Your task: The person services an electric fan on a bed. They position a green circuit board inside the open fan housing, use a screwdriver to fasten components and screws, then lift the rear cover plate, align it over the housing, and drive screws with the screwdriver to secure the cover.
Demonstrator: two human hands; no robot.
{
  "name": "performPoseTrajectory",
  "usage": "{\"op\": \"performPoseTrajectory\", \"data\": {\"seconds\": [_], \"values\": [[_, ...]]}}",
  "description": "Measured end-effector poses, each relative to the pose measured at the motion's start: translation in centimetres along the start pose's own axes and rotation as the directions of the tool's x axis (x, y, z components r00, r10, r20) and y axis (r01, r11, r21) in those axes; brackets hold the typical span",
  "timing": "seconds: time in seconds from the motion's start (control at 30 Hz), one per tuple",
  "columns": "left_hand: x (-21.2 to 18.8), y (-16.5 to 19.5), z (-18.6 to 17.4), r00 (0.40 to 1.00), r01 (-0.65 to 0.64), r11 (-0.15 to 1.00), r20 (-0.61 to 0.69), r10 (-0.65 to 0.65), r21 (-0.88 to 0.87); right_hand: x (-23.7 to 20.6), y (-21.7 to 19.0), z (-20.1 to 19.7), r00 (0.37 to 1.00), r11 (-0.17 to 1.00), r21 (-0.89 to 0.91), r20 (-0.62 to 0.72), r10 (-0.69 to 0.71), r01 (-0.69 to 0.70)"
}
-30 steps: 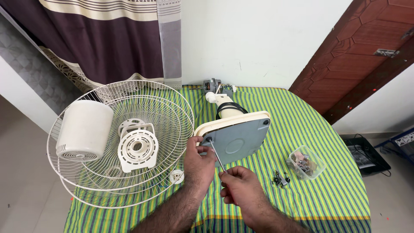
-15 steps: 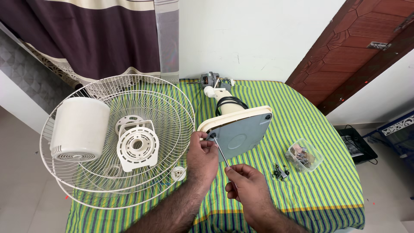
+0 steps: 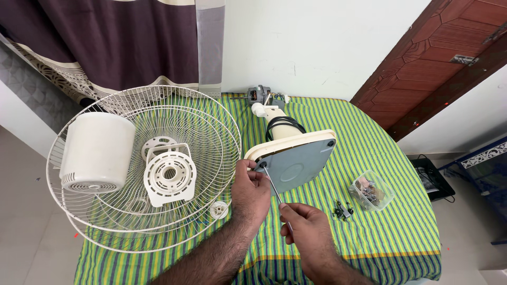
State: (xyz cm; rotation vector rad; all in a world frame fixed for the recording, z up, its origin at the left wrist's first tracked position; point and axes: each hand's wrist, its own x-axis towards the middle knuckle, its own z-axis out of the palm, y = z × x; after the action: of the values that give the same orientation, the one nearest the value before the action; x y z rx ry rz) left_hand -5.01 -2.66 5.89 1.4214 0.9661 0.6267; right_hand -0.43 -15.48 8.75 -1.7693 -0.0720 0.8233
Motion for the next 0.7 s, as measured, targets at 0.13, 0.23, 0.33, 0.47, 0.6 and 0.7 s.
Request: {"op": "performPoseTrajectory", "data": {"seconds": [0.13, 0.23, 0.33, 0.47, 0.6, 0.7], "values": [[0.2, 0.0, -0.1, 1.0, -0.01, 0.999, -0.005, 0.01, 0.034, -0.6, -0.4, 0.3, 0.999, 1.0, 0.01, 0.018, 0.029, -0.029], [0.3, 0.1, -0.2, 1.0, 0.02, 0.999, 0.009, -0.021, 0.038, -0.7, -0.6, 0.3, 0.999, 0.998, 0.057, 0.031, 0.04, -0.042], [0.2, 0.1, -0.1, 1.0, 0.016, 1.0, -0.011, -0.016, -0.016, -0.3, -0.7, 0.1, 0.996, 0.993, 0.093, 0.038, 0.076, -0.079], [-0.6, -0.1, 0.6, 0.98, 0.2, 0.937, 0.042, -0.196, -0.287, 0.6, -0.2, -0.3, 0.981, 0.962, 0.206, 0.111, 0.16, -0.18], [-0.8, -0.8, 0.1, 0.937, 0.319, 0.838, 0.278, -0.21, -0.443, 1.9, 0.5, -0.8, 0.923, 0.845, 0.402, 0.297, 0.244, -0.353], [-0.4, -1.4, -0.2, 0.859, 0.485, 0.708, 0.432, -0.275, -0.514, 2.6, 0.9, -1.0, 0.869, 0.737, 0.489, 0.411, 0.276, -0.466]]}}
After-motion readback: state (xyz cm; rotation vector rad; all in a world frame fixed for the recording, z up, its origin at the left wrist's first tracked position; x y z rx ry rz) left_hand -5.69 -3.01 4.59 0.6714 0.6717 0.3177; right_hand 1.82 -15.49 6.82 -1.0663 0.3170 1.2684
